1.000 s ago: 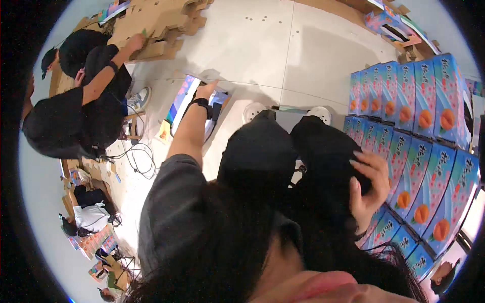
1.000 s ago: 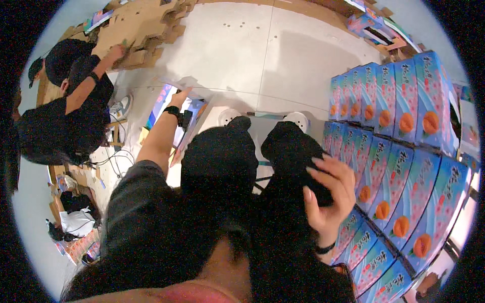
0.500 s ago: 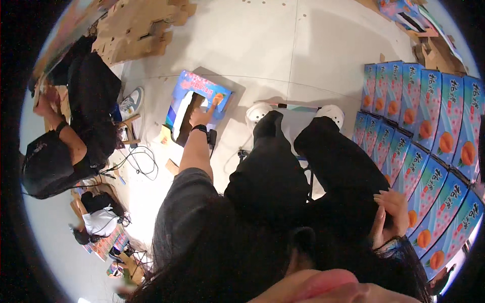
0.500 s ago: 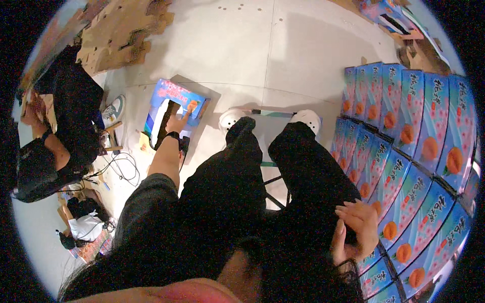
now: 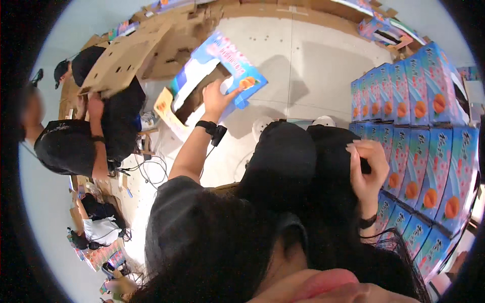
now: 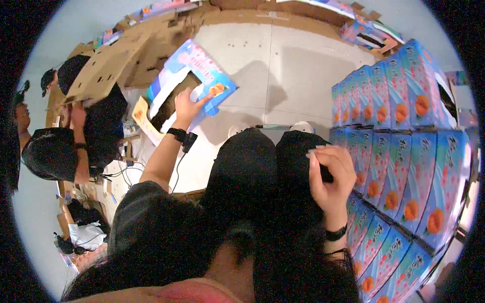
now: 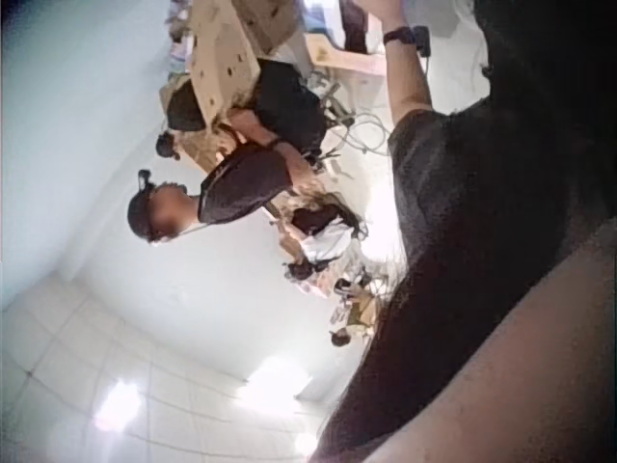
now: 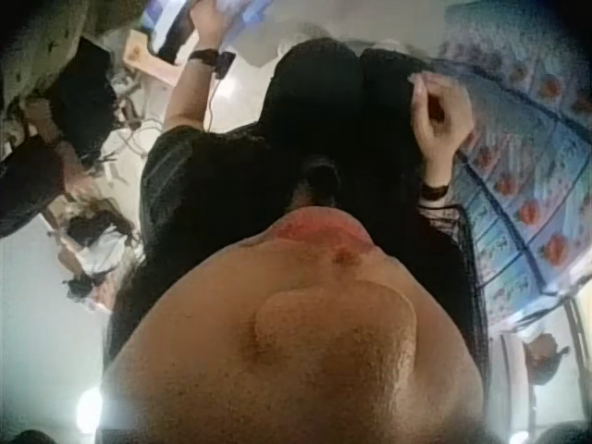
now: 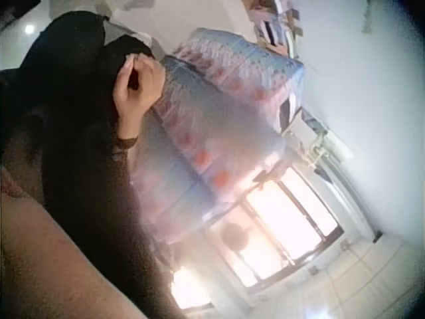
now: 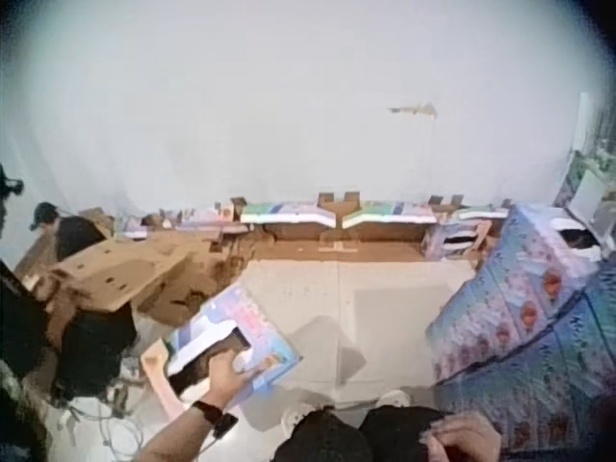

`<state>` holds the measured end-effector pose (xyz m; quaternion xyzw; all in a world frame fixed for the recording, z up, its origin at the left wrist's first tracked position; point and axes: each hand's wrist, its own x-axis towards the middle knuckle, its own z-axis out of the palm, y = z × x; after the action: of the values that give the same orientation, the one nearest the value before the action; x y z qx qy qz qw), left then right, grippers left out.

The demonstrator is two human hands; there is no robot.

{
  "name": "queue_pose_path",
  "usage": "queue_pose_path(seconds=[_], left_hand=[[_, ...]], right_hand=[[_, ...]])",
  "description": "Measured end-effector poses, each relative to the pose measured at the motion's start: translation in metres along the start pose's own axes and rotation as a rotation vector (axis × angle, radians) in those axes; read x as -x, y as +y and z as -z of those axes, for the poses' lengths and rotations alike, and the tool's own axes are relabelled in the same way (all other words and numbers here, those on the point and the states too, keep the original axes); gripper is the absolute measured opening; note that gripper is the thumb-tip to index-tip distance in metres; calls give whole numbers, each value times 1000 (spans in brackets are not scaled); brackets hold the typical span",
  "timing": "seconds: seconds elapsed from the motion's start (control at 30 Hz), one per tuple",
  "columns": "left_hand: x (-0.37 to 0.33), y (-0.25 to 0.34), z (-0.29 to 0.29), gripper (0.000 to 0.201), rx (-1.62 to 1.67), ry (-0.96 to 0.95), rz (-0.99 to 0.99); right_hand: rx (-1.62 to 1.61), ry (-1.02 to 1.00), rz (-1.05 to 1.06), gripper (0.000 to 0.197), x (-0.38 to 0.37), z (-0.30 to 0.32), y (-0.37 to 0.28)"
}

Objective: Manually fold and assemble cardboard fruit packaging boxes from flat sheets.

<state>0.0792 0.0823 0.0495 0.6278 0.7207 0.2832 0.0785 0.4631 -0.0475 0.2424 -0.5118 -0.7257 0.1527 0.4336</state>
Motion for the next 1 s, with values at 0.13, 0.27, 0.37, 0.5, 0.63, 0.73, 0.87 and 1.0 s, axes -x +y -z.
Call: queue_pose_path(seconds=[0.13,0.27,0.37,0.5,0.63,0.73,0.87,1.0], left_hand=[[-12,61,77,65,-102,94,-343],[2,133,170,58,-52,170,-776],[30,176,239,58,-104,73,-1052],[67,210,295,59,-241,-69,-1301],[95,228,304,57,-346,-122,-1488],[105,242,311,53,-407,-96,-1582],[112,268,312,51,-347,-94,-1720],[116,293,315,59,-382,-317,-1763]], right_hand=[[95,107,221,9,14,12,-19],[169,160,348,15,19,29,-52],[167,293,406,21,21,45,-78],[108,380,381,24,23,76,-96],[101,395,334,29,29,96,-101],[48,405,288,39,34,98,-112],[-31,294,203,72,50,90,-104],[-242,-12,-37,87,60,115,-93]])
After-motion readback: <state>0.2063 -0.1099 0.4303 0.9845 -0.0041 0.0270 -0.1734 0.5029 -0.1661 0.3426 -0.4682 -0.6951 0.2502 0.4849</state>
